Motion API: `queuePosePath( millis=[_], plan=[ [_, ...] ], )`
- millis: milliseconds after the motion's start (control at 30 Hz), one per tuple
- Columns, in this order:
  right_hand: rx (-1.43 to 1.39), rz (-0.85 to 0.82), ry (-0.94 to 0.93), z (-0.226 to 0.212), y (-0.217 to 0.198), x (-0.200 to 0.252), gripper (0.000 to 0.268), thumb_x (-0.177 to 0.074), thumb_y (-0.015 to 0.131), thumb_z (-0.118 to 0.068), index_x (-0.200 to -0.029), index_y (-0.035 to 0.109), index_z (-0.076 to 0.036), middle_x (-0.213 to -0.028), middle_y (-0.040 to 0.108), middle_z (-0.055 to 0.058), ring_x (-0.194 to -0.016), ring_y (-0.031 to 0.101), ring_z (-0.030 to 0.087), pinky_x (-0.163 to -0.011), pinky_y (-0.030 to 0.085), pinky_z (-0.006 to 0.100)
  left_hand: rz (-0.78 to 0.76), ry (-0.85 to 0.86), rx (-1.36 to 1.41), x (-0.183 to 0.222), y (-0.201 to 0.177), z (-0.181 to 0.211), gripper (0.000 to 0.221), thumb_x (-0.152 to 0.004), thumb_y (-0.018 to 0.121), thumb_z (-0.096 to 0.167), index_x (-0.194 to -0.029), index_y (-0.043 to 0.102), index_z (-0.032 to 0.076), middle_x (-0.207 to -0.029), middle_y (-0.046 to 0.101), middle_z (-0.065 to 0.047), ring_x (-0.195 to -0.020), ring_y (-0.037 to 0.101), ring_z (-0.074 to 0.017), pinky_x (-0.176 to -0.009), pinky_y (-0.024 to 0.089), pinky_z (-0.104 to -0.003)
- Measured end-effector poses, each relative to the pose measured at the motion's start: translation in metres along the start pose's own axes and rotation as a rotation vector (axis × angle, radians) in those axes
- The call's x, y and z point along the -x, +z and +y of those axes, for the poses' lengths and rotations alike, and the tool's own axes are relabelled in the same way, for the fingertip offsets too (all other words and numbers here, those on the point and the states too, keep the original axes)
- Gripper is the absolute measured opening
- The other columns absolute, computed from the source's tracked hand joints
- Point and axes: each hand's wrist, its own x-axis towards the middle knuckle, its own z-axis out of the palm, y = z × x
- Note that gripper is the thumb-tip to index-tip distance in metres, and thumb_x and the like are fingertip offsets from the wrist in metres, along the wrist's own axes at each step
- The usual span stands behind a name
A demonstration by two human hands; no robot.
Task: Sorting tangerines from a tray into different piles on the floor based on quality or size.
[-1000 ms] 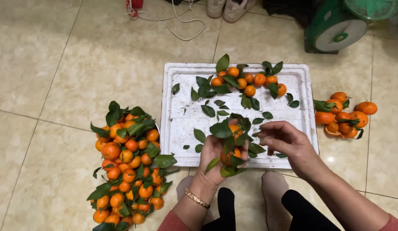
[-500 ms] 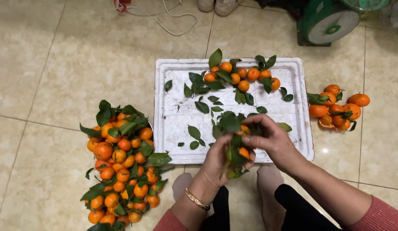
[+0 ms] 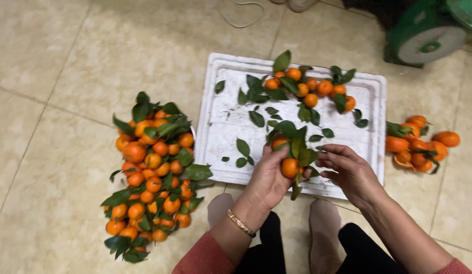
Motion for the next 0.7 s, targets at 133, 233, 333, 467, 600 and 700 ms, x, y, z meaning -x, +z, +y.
queuePosePath(
  millis=[133,233,333,467,600,700],
  plan=[
    [-0.018,-0.076,0.054,0.026,-0.034,-0.026,0.037,-0.101,0.052,-0.009,-0.137,0.056,-0.003,-0.116,0.066,0.018,-0.106,0.063,0.028,-0.082,0.048,0.041,-0.116,0.156,-0.103,0.011,-0.004,0.009,0.063,-0.092,0.065,0.001,-0.145,0.036,0.019,-0.123,0.053,-0.014,-0.085,0.059,-0.0207,-0.056,0.057,-0.029],
    [0.117,-0.077,0.003,0.028,-0.039,-0.026,0.035,-0.107,0.048,-0.008,-0.141,0.053,-0.003,-0.122,0.063,0.019,-0.105,0.058,0.026,-0.084,0.044,0.041,-0.047,0.232,-0.302,0.035,-0.012,0.024,0.068,-0.091,0.066,0.019,-0.15,0.032,0.022,-0.118,0.055,-0.011,-0.076,0.062,-0.0145,-0.047,0.041,-0.018],
    [0.231,-0.088,-0.045,0.039,-0.04,-0.022,0.03,-0.117,0.037,-0.006,-0.145,0.045,0.002,-0.132,0.057,0.025,-0.115,0.056,0.035,-0.089,0.042,0.047,0.051,0.383,-0.43,0.091,-0.029,0.048,0.072,-0.095,0.063,0.023,-0.157,0.03,0.006,-0.133,0.055,-0.019,-0.103,0.062,-0.0207,-0.078,0.056,-0.026],
    [0.242,-0.198,-0.071,0.084,-0.092,-0.063,0.036,-0.117,0.04,-0.009,-0.152,0.042,0.0,-0.128,0.056,0.025,-0.112,0.056,0.034,-0.087,0.045,0.047,0.273,0.63,-0.582,0.167,-0.091,0.068,0.051,-0.099,0.059,0.019,-0.147,0.044,0.011,-0.127,0.06,-0.013,-0.105,0.063,-0.0197,-0.09,0.057,-0.033],
    [0.271,-0.214,-0.013,0.085,-0.081,-0.058,0.035,-0.117,0.036,-0.005,-0.15,0.041,0.003,-0.129,0.052,0.028,-0.111,0.052,0.038,-0.088,0.042,0.052,0.868,0.722,-0.696,0.211,-0.158,0.082,0.058,-0.092,0.064,0.017,-0.146,0.045,0.012,-0.1,0.063,-0.01,-0.079,0.061,-0.0158,-0.063,0.051,-0.027],
    [0.275,-0.195,0.012,0.071,-0.057,-0.041,0.033,-0.115,0.036,-0.002,-0.147,0.041,0.006,-0.129,0.052,0.03,-0.111,0.051,0.04,-0.088,0.042,0.053,1.071,0.808,-1.023,0.208,-0.201,0.085,0.058,-0.092,0.065,0.015,-0.146,0.045,0.009,-0.116,0.057,-0.012,-0.093,0.058,-0.02,-0.078,0.049,-0.031]
  ],
)
